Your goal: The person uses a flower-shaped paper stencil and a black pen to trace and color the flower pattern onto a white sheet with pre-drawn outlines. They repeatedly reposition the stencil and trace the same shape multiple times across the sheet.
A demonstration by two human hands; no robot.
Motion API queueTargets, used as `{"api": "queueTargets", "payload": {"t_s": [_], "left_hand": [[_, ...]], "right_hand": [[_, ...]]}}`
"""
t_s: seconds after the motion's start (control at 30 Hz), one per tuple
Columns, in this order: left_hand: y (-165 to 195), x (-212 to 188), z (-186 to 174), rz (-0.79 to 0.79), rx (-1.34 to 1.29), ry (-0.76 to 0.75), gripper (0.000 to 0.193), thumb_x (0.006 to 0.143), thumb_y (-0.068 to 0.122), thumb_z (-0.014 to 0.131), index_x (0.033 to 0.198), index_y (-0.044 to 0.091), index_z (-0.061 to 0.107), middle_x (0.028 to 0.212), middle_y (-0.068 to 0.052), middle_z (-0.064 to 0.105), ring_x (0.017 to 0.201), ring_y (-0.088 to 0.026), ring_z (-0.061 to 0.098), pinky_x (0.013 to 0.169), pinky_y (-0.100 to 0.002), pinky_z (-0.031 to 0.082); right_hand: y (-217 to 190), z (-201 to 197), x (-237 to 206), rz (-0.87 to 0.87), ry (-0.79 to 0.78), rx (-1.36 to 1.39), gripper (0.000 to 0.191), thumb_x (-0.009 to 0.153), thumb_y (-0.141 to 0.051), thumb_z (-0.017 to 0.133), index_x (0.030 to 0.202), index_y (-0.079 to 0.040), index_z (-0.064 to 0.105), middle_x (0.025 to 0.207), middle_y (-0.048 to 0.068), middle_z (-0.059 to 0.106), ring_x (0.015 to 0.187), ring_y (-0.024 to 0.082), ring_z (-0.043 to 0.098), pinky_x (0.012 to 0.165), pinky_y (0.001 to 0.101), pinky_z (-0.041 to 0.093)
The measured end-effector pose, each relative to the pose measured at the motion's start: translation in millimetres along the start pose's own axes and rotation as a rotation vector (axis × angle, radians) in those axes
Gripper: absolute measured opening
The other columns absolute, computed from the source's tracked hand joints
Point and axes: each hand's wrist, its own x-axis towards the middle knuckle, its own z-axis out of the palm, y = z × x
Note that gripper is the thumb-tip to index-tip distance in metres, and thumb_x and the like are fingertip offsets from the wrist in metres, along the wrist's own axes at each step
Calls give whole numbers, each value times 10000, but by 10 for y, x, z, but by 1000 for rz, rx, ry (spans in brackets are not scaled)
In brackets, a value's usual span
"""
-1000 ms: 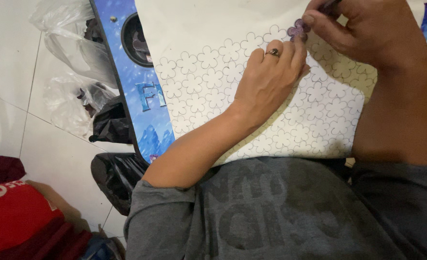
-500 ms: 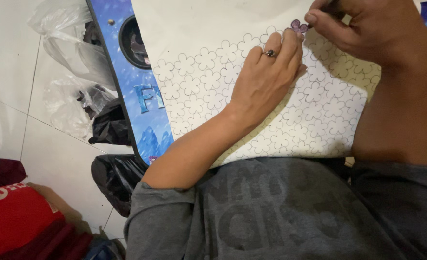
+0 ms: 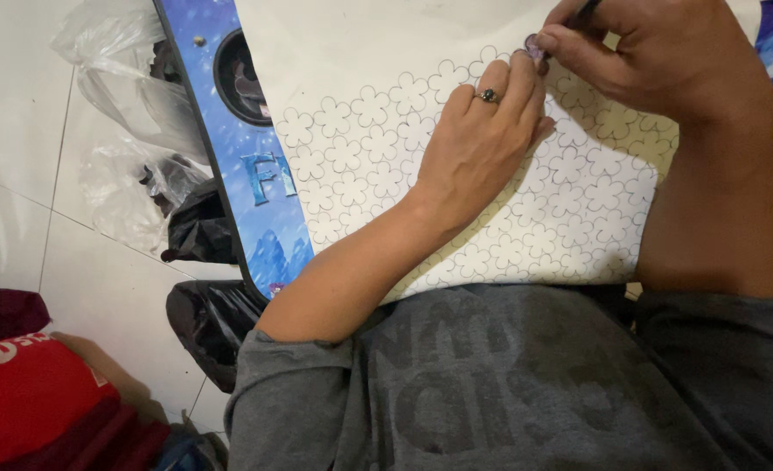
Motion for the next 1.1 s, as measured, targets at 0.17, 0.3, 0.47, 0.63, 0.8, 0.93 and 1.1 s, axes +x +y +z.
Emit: {"api": "queueTargets", "payload": {"t_s": [0.17,0.3,0.47,0.63,0.8,0.93,1.1], "left_hand": [[-16,21,-1,5,-3,18,557,1041,453,645,1298,-40,652,1284,-111,566,1069,-210,520,773,-319,465],[-78,37,1,4,-93,31,502,1042,400,666,1302,-30,651,1199,-78,556,1037,-202,516,800,-323,474],[-76,81,20,15,-82,89,433,1042,339,663,1233,-50,671,1116,-85,558,918,-191,505,722,-331,454],[-168,113,44,10,-151,120,177,932,86,674,1092,12,674,1047,-44,562,909,-195,539,717,-331,455],[-318,221,118,16,-270,153,124,896,85,688,1013,56,662,1014,-32,564,935,-217,562,751,-358,478],[-422,259,145,-8,-422,166,142,876,179,755,963,101,674,991,-18,582,958,-229,586,771,-388,488],[-494,253,138,-31,-572,188,128,866,190,822,935,136,729,974,-8,584,968,-213,597,759,-386,484]], "right_hand": [[12,11,-9,-13,22,-32,196,1095,-215,730,1051,-31,780,770,50,707,651,125,639,579,255,479],[50,19,-28,-36,35,-28,177,1116,-192,739,1049,-32,770,787,47,714,644,113,647,597,246,486],[39,8,-44,-4,-8,-11,193,1114,-199,756,1039,-22,777,796,68,712,633,136,647,541,253,477],[-6,-21,-31,59,-79,23,187,1057,-193,749,1022,-14,790,732,95,709,569,162,639,483,281,467],[-54,-24,15,12,-82,4,213,1057,-236,742,1022,-33,795,745,79,711,581,154,638,503,275,471],[-101,-41,15,61,-103,34,226,1061,-249,727,1016,-39,797,737,75,711,572,153,633,498,279,463],[-116,-58,37,85,-152,8,223,1045,-249,724,1014,-42,802,691,75,704,540,156,621,485,291,453]]}}
